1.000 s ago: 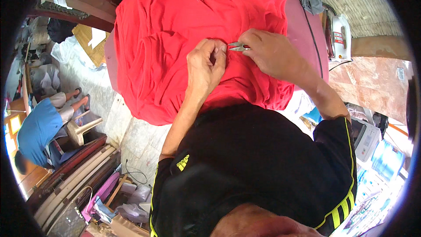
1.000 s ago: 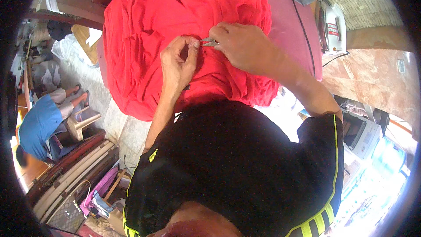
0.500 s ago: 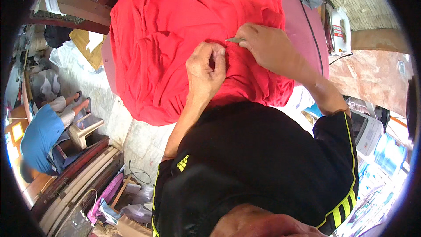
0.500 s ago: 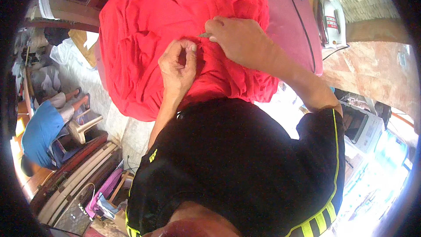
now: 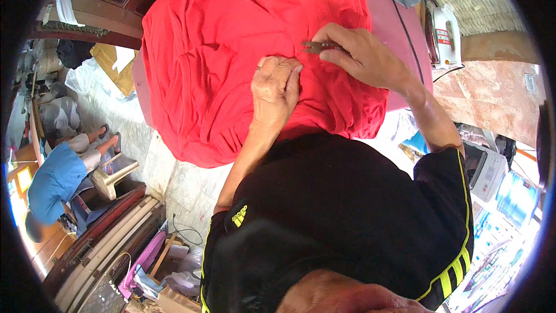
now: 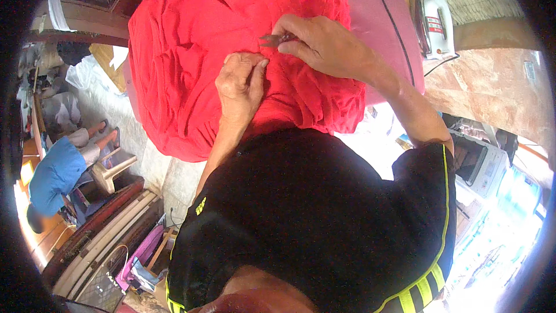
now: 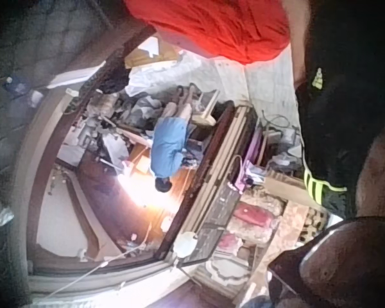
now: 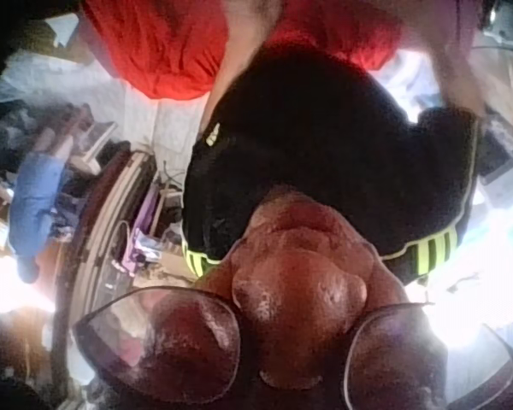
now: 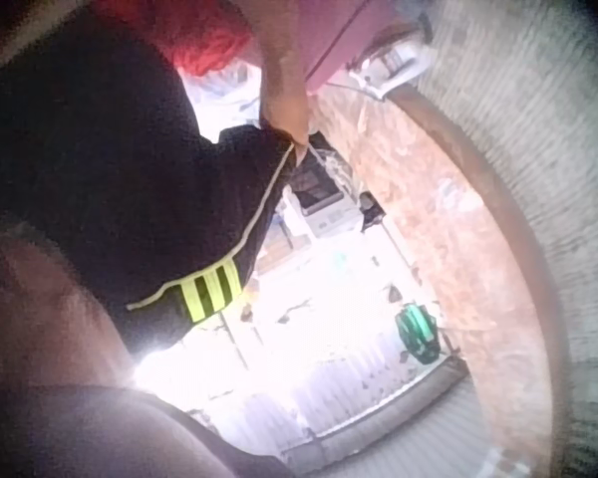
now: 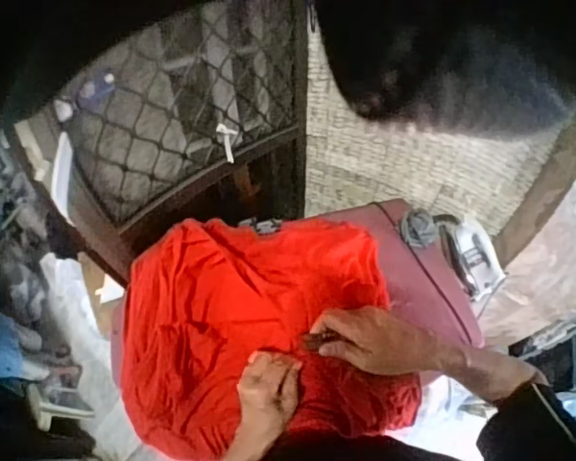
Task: The person uses a small pair of scissors to trim loose threads and tags from a stack of red garments. The person repeatedly picks up a garment, snips a specific area, and places it back on the pile.
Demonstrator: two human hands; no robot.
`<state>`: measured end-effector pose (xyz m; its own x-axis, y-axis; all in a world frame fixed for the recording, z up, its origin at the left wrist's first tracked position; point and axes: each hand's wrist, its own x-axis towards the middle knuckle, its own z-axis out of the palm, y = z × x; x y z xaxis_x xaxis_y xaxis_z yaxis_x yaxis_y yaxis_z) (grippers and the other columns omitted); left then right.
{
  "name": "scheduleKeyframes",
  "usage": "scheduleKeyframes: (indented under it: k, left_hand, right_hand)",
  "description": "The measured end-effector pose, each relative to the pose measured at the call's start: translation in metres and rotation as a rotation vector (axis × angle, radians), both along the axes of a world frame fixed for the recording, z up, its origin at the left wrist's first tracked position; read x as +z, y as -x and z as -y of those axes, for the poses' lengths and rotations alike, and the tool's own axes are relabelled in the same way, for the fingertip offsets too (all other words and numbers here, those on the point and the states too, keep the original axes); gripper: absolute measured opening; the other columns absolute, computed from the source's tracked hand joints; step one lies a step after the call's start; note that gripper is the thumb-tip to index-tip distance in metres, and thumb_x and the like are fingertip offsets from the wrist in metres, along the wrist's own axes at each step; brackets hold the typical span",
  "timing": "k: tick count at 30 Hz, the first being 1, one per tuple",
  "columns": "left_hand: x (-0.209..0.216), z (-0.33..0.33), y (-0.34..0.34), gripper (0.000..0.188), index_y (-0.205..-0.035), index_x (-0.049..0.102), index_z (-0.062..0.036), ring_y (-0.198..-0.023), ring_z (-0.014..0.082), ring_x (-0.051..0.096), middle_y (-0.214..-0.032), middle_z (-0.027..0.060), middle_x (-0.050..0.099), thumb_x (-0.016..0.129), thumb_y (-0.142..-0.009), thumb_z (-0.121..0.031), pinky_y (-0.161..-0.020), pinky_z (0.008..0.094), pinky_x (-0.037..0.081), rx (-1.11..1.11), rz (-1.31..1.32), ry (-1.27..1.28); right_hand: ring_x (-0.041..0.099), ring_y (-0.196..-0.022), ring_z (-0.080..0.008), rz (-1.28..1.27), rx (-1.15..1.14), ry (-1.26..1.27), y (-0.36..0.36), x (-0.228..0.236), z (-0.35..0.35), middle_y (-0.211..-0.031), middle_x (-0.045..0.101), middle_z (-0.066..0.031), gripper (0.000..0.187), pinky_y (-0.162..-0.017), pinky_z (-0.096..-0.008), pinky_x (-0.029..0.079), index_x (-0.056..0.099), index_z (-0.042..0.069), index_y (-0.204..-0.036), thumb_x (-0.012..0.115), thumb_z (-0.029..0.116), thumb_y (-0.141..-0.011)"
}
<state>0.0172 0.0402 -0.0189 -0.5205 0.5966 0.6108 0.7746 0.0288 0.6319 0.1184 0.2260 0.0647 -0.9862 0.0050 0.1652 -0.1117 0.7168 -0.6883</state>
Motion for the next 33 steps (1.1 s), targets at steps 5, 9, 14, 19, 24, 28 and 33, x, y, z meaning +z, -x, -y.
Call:
scheduleKeyframes:
  k: [5,9,14,19,24,28,33]
  left_hand:
    - [0.023,0.013,-0.001,0.006,-0.086,0.062,0.0018,-0.073,0.0282,0.063,-0.082,0.0149,0.064,0.066,-0.087,-0.003,-0.068,0.0359,0.049,-0.011,0.214,0.122]
    - [0.031,0.019,0.0,0.007,-0.09,0.061,0.0015,-0.074,0.0294,0.063,-0.081,0.0155,0.062,0.062,-0.091,-0.005,-0.069,0.0367,0.049,-0.017,0.237,0.183]
    - [0.03,0.022,-0.001,0.007,-0.091,0.06,0.0011,-0.074,0.0295,0.063,-0.081,0.0156,0.062,0.061,-0.092,-0.006,-0.068,0.0371,0.049,-0.01,0.201,0.145]
    - [0.033,0.019,-0.007,0.006,-0.09,0.057,0.0011,-0.076,0.0344,0.059,-0.081,0.017,0.06,0.06,-0.085,0.003,-0.07,0.0419,0.047,-0.031,0.25,0.114]
    - [0.029,0.018,-0.005,0.009,-0.087,0.056,0.0006,-0.076,0.0355,0.057,-0.08,0.0163,0.059,0.059,-0.082,0.007,-0.069,0.0424,0.046,-0.049,0.177,0.064]
    - [0.029,0.025,-0.003,0.006,-0.085,0.058,0.001,-0.073,0.0306,0.057,-0.078,0.0144,0.059,0.061,-0.083,0.006,-0.068,0.0363,0.046,-0.016,0.257,0.014]
    - [0.038,0.088,0.012,0.006,-0.087,0.062,0.0015,-0.071,0.0259,0.06,-0.078,0.0125,0.062,0.064,-0.082,0.004,-0.068,0.0314,0.047,-0.135,0.638,0.223]
  right_hand:
    - [0.066,-0.088,-0.0309,-0.113,0.108,-0.257,-0.008,-0.002,0.003,-0.098,0.062,-0.0091,0.019,-0.07,-0.0409,0.053,0.056,0.007,-0.107,0.062,0.016,-0.091]
    - [0.064,-0.088,-0.0275,-0.07,0.099,-0.432,-0.003,-0.007,0.013,-0.102,0.06,-0.0074,0.025,-0.07,-0.039,0.052,0.059,0.008,-0.108,0.066,0.01,-0.084]
    - [0.064,-0.073,-0.0275,-0.141,0.132,-0.546,0.004,-0.01,0.018,-0.092,0.055,-0.008,0.012,-0.061,-0.0404,0.052,0.055,0.008,-0.099,0.056,0.016,-0.09]
    - [0.063,-0.07,-0.0256,-0.15,0.156,-0.583,0.007,-0.011,0.025,-0.09,0.054,-0.0075,0.01,-0.059,-0.0388,0.052,0.055,0.008,-0.096,0.056,0.013,-0.088]
    - [0.063,-0.07,-0.0258,-0.117,0.154,-0.579,0.006,-0.013,0.028,-0.091,0.054,-0.0073,0.009,-0.06,-0.0384,0.052,0.056,0.008,-0.095,0.056,0.011,-0.087]
    - [0.063,-0.072,-0.0273,-0.069,0.184,-0.553,0.004,-0.007,0.024,-0.091,0.055,-0.0072,0.01,-0.062,-0.0396,0.052,0.057,0.008,-0.097,0.057,0.012,-0.087]
    - [0.066,-0.081,-0.0278,0.074,0.146,-0.331,-0.002,-0.003,0.012,-0.096,0.06,-0.0068,0.016,-0.068,-0.0406,0.054,0.059,0.007,-0.102,0.063,0.015,-0.089]
